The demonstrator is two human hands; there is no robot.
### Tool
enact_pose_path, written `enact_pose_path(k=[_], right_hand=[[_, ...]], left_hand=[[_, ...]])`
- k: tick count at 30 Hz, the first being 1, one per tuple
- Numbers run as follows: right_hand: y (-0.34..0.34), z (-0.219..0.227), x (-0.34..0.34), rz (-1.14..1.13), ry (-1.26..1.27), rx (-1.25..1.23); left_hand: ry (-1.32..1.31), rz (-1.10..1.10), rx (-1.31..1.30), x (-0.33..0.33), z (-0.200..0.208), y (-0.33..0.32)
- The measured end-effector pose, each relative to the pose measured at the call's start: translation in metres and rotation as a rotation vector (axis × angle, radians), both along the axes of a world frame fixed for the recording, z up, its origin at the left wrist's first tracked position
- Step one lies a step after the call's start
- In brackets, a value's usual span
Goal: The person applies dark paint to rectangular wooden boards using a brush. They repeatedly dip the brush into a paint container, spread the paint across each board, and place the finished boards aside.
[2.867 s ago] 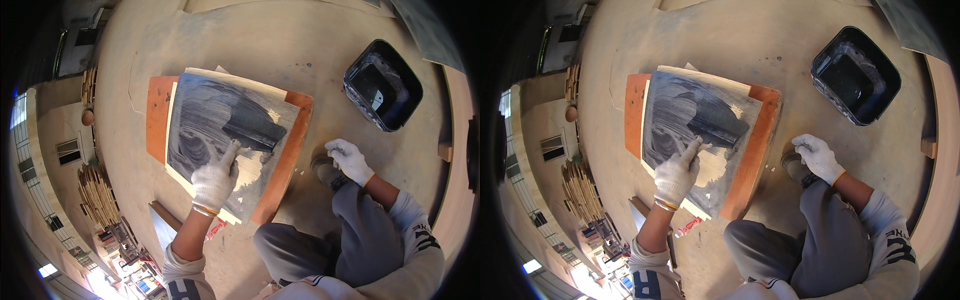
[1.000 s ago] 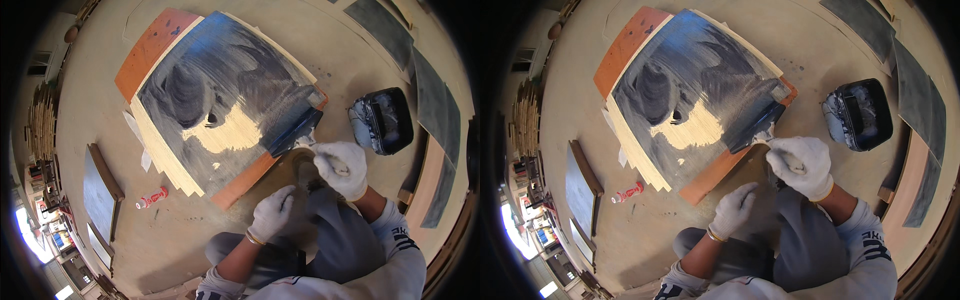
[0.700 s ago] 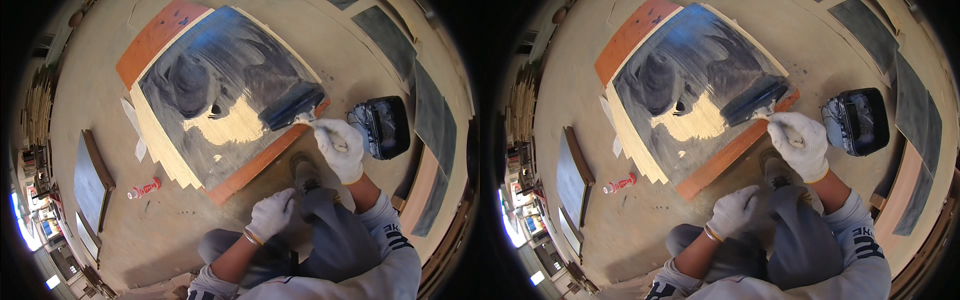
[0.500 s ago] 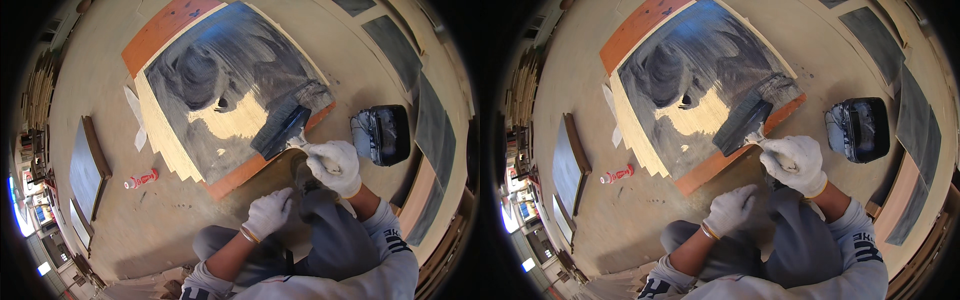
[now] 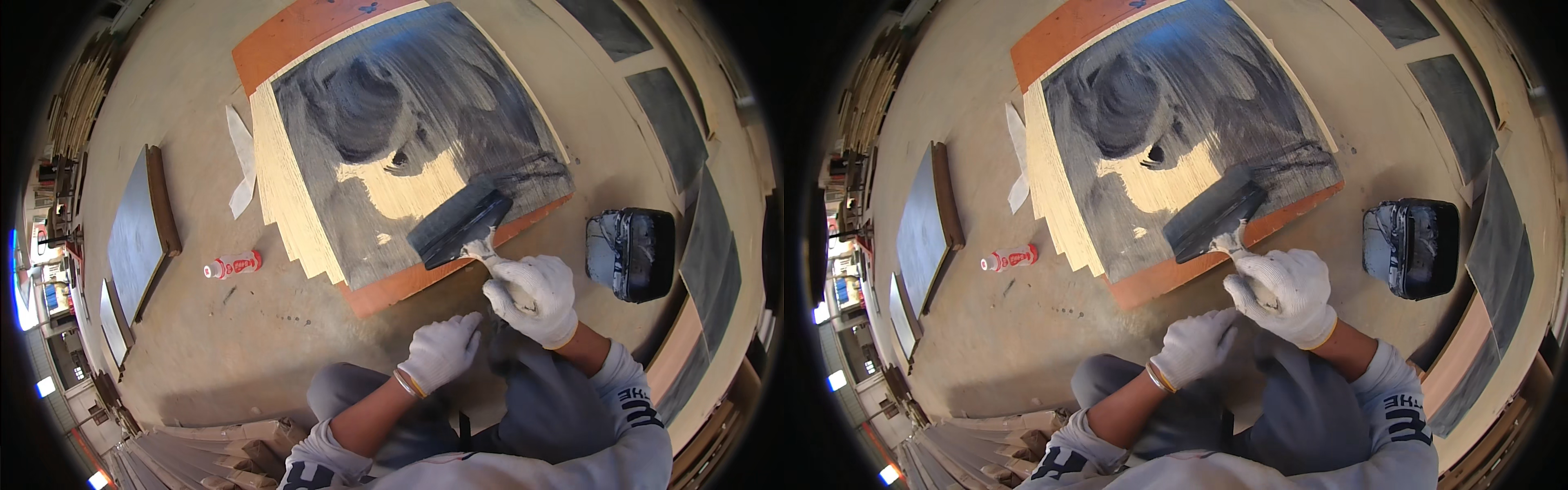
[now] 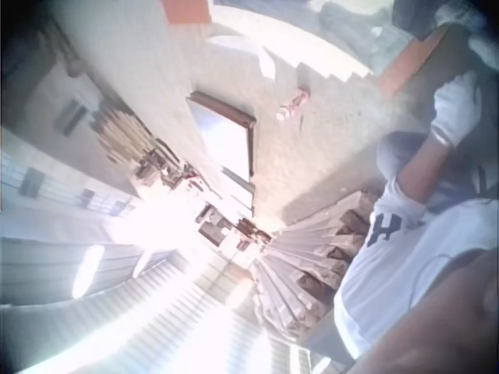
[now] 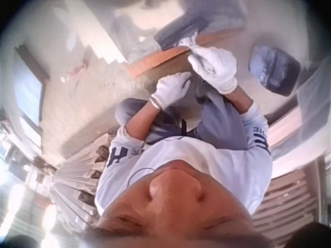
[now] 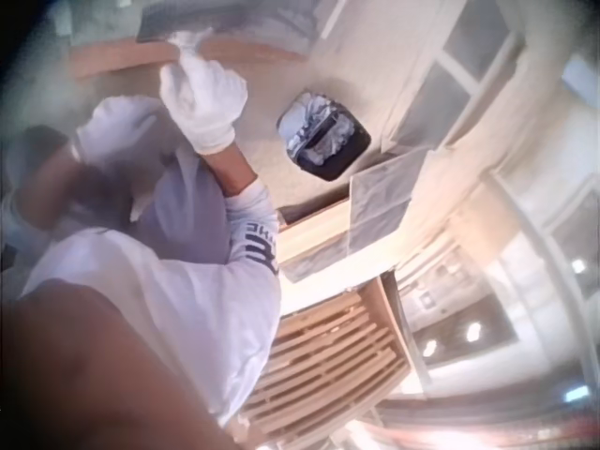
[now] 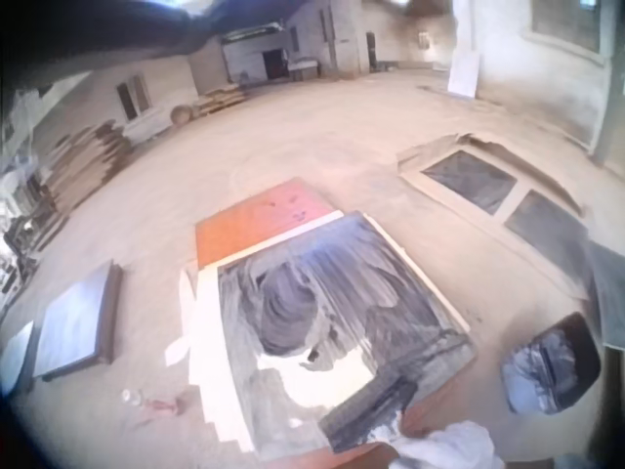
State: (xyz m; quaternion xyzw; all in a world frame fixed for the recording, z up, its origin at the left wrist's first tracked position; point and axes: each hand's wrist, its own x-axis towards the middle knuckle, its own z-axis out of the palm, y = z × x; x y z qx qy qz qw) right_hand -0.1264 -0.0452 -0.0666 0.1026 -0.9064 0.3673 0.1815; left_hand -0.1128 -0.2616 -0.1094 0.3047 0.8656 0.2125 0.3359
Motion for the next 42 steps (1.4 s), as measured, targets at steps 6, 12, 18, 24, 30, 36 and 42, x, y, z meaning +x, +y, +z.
enact_pose_path(k=[6, 12, 18, 24, 30, 36, 42], right_hand=[[0.026, -0.027, -0.062, -0.215, -0.072, -0.46], [-0.001, -0.019, -0.067, 0.122, -0.017, -0.305], [-0.018, -0.033, -0.113, 0.195, -0.018, -0.316], [0.016, -0.03, -0.081, 0.008, -0.043, -0.461], [-0.017, -0.019, -0.075, 0.214, 0.014, -0.15], [0.013, -0.03, -0.073, -0.131, -0.019, -0.353], [-0.012, -0.007, -0.018, 0.1, 0.026, -0.056]], left_hand=[[-0.022, -0.014, -0.041, -0.005, 0.009, 0.002], [-0.033, 0.03, -0.086, -0.005, 0.0, -0.009], [-0.072, -0.015, -0.084, -0.002, 0.001, -0.004], [0.006, 0.099, -0.093, -0.007, -0.007, -0.02], [-0.045, 0.074, -0.12, -0.005, -0.004, -0.019], [-0.047, 0.075, -0.15, -0.009, -0.005, -0.016], [-0.07, 0.051, -0.144, -0.007, -0.004, -0.021]])
